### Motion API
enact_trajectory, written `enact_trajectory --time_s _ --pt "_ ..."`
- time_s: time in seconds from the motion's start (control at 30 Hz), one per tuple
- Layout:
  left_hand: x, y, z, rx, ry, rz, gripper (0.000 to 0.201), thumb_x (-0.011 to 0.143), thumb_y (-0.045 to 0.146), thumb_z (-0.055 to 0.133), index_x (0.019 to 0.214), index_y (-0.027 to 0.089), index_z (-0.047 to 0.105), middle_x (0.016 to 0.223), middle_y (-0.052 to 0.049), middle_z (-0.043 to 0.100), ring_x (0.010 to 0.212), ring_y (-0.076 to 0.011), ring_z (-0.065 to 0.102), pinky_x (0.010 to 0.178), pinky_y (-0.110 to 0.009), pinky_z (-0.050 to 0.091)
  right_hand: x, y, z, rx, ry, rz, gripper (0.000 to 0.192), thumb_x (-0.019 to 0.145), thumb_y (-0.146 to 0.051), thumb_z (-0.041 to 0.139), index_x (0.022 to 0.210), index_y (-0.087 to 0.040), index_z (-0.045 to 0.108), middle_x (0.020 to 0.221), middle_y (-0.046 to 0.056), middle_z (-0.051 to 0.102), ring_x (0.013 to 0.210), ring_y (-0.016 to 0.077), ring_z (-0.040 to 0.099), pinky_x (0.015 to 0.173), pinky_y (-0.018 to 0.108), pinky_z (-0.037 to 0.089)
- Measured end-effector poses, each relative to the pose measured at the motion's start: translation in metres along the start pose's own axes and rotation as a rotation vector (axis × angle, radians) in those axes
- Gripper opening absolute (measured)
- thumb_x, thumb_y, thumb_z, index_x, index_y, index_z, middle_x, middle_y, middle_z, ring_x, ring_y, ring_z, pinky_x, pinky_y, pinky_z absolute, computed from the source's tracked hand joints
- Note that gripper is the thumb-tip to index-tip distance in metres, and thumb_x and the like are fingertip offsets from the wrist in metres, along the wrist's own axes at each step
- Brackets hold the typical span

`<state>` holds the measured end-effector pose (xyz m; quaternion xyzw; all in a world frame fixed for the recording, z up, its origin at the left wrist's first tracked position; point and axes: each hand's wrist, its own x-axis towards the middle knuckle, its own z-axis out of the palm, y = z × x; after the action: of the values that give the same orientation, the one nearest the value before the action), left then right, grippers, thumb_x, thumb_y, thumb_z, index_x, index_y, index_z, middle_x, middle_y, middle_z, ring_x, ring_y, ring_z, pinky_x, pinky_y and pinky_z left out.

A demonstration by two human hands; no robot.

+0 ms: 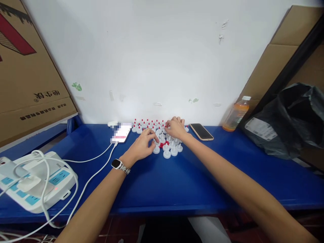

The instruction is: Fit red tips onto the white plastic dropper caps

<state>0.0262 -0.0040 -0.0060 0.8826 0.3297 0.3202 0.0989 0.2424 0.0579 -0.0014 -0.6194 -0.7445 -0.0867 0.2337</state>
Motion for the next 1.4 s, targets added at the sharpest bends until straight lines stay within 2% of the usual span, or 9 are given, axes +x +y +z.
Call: enact_trajectory --time_s 0.2,0.33,0.57,0.8,0.93,1.1,1.2,1.3,1.4 --pt "0.004 0.008 0.000 -0.017 0.142 -0.056 0.017 0.096 0.023 0.046 0.106 0.022 0.060 0.106 -0.006 0.059 0.099 -0.0207 0.056 0.084 -0.036 0.049 -0.030 0.004 -0.030 0.392 0.172 -0.009 0.015 0.089 -0.029 0.052 0.095 -0.020 0.062 0.096 0.008 0.067 0.088 0.0232 0.061 0.081 0.038 0.044" --pt "0.009 0.022 0.006 -0.026 0.162 -0.031 0.021 0.100 0.034 0.044 0.112 0.022 0.057 0.105 -0.006 0.060 0.099 -0.0210 0.056 0.084 -0.036 0.048 -0.068 -0.004 -0.044 0.694 0.121 -0.074 0.019 0.092 -0.032 0.049 0.102 -0.021 0.060 0.093 0.003 0.070 0.076 0.0170 0.064 0.068 0.030 0.047" --pt "0.019 0.036 0.011 0.245 -0.010 0.140 0.025 0.104 0.031 0.031 0.100 0.020 0.053 0.098 -0.007 0.056 0.093 -0.0217 0.054 0.084 -0.037 0.045 -0.095 -0.023 -0.043 0.822 0.119 -0.153 0.019 0.085 -0.026 0.056 0.104 -0.022 0.059 0.098 0.003 0.069 0.079 0.0157 0.062 0.073 0.029 0.050" --pt "0.024 0.040 0.016 0.335 0.047 0.158 0.028 0.104 0.028 0.026 0.097 0.019 0.052 0.096 -0.008 0.056 0.091 -0.0221 0.052 0.083 -0.037 0.043 -0.098 -0.031 -0.047 0.763 0.181 -0.177 0.020 0.086 -0.022 0.053 0.106 -0.023 0.054 0.087 0.000 0.064 0.077 0.0164 0.062 0.075 0.030 0.050" --pt "0.029 0.043 0.023 0.081 0.177 0.030 0.030 0.105 0.032 0.026 0.089 0.021 0.049 0.088 -0.005 0.056 0.082 -0.0185 0.053 0.077 -0.034 0.043 -0.090 -0.033 -0.048 0.658 0.243 -0.225 0.023 0.089 -0.021 0.050 0.111 -0.023 0.056 0.103 0.006 0.067 0.091 0.0201 0.063 0.086 0.034 0.050" --pt "0.031 0.033 0.012 -0.126 0.507 -0.310 0.042 0.105 0.044 0.020 0.074 0.022 0.039 0.065 0.001 0.044 0.061 -0.0153 0.042 0.061 -0.032 0.036 -0.079 -0.014 -0.045 0.537 0.360 -0.155 0.029 0.087 -0.015 0.045 0.111 -0.022 0.059 0.111 0.010 0.065 0.108 0.0254 0.059 0.096 0.041 0.046" --pt "0.030 0.020 0.012 -0.065 0.300 -0.223 0.041 0.103 0.044 0.028 0.072 0.021 0.043 0.069 0.000 0.046 0.067 -0.0166 0.045 0.064 -0.032 0.037 -0.079 0.001 -0.043 0.571 0.367 -0.033 0.026 0.086 -0.018 0.050 0.109 -0.023 0.059 0.106 0.007 0.069 0.100 0.0245 0.063 0.091 0.039 0.048" --pt "0.029 0.011 0.022 0.103 0.075 -0.058 0.032 0.100 0.041 0.040 0.083 0.021 0.058 0.088 -0.005 0.057 0.088 -0.0214 0.051 0.082 -0.038 0.042 -0.081 0.005 -0.040 0.616 0.317 0.004 0.019 0.085 -0.024 0.056 0.103 -0.024 0.061 0.100 0.003 0.071 0.091 0.0223 0.065 0.086 0.037 0.049" --pt "0.030 0.005 0.026 0.190 -0.002 -0.007 0.031 0.100 0.041 0.041 0.099 0.023 0.066 0.098 -0.007 0.059 0.097 -0.0242 0.052 0.090 -0.042 0.041 -0.081 0.002 -0.037 0.618 0.248 0.011 0.013 0.084 -0.026 0.058 0.095 -0.024 0.063 0.092 0.001 0.072 0.083 0.0206 0.065 0.083 0.035 0.050"
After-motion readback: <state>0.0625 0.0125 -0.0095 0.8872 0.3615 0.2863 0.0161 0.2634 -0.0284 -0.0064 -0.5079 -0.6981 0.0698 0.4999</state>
